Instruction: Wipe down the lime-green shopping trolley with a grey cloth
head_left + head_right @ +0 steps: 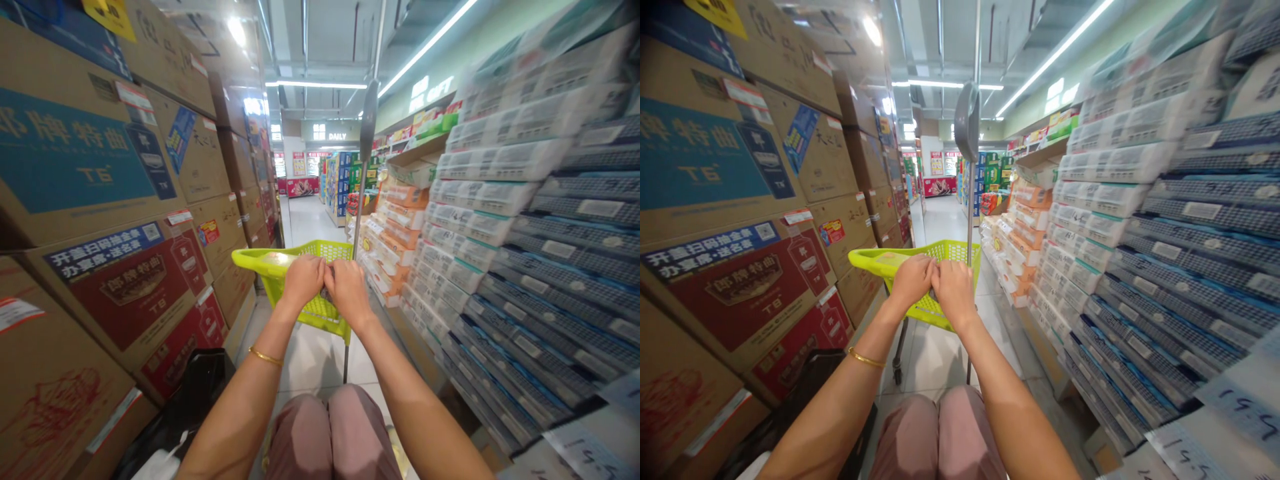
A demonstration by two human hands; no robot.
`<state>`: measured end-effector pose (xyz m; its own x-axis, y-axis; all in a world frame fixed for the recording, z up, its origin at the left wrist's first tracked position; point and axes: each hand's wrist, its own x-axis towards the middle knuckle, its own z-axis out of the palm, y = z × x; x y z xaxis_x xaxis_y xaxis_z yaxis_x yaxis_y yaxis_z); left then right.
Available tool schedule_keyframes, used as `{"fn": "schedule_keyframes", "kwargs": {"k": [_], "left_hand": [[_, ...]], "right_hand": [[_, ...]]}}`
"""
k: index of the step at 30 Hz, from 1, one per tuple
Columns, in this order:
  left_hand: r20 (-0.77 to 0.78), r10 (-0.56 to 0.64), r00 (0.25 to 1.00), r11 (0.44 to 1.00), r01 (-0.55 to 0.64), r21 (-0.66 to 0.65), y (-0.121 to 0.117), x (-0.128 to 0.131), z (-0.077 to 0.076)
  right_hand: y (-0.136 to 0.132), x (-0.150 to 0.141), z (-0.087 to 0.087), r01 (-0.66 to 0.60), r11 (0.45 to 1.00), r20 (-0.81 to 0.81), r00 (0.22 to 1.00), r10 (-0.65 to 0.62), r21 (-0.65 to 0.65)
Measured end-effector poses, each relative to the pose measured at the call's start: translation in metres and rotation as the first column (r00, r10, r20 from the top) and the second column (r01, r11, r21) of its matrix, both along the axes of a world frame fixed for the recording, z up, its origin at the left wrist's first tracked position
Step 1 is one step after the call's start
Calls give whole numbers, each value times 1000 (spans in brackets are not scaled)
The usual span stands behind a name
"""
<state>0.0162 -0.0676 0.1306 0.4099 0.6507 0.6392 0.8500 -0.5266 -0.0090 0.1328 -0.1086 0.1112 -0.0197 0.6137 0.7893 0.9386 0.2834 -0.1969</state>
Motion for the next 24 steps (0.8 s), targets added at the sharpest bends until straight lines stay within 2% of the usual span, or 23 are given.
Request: {"fn": "schedule_keyframes", "kwargs": {"k": [3, 9, 13, 17, 20, 24], "left_hand": [[1, 76, 997, 997, -76, -9, -3, 8, -7], [-17, -10, 1000, 998, 11, 65, 0, 11, -13], [-6, 22, 1000, 996, -21, 87, -1, 15, -14], [4, 40, 999, 994, -40, 104, -1, 16, -15], [24, 32, 999, 991, -35, 129, 0, 17, -17], [45, 37, 998, 985, -44, 170, 2, 19, -19]], "right_hand": [[3, 4, -2, -25, 1000, -11, 1000, 25, 2], [11, 28, -5, -121, 993, -77, 990, 121, 3], [20, 57, -10, -179, 984, -271, 947, 172, -1], [27, 74, -18, -200, 979, -446, 881, 158, -47], [23, 64, -18, -155, 988, -436, 888, 143, 8], [11, 29, -14, -95, 991, -254, 960, 116, 93]]}}
